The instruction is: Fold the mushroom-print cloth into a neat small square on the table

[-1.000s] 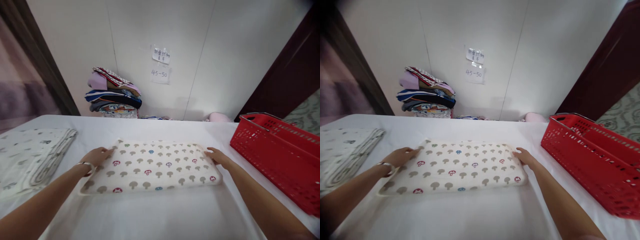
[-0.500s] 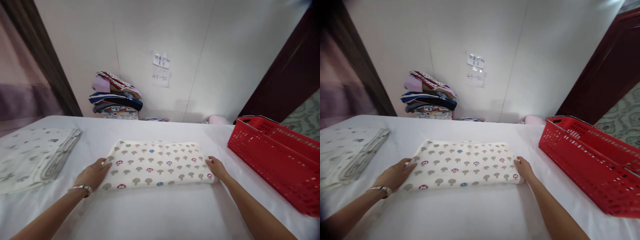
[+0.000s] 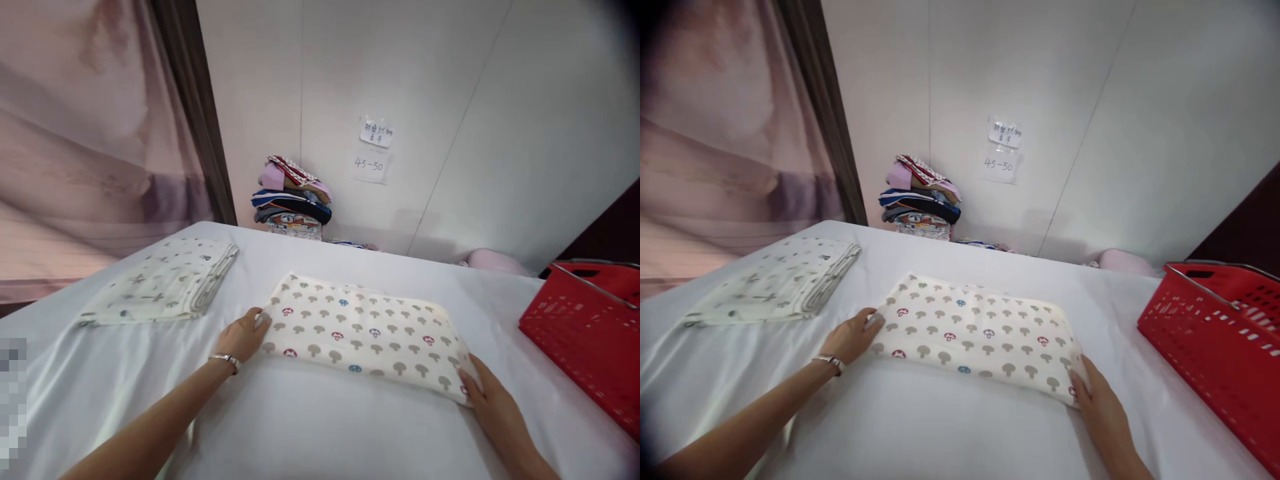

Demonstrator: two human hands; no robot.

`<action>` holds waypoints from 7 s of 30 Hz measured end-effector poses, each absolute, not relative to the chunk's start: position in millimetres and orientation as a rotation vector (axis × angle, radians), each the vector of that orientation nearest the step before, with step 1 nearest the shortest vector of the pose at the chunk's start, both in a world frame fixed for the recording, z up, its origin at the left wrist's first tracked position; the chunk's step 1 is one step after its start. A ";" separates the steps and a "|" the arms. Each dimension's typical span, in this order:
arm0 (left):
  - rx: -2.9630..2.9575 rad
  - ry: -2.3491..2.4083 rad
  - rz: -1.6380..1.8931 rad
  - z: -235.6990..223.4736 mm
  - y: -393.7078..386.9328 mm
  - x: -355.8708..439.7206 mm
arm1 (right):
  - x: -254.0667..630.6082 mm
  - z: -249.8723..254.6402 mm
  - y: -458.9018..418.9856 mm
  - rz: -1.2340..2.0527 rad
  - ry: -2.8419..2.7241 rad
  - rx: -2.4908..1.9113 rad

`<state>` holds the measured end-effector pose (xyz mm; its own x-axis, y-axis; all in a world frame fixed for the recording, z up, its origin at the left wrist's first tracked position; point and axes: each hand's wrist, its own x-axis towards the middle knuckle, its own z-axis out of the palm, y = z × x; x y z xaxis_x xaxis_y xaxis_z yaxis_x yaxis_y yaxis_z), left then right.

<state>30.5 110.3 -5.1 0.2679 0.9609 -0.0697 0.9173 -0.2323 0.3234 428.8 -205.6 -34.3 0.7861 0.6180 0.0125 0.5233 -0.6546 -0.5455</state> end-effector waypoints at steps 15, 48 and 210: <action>2.245 1.509 0.203 3.7 50.0 6.9 | 473.8 -22.1 -187.0 -0.173 -1.238 -2.438; 2.349 1.530 0.601 -16.5 148.6 77.4 | 404.9 6.4 42.1 0.451 -2.046 -2.271; 2.747 0.913 0.185 -10.1 74.4 73.8 | 492.7 -2.4 -183.8 0.468 -0.636 -2.386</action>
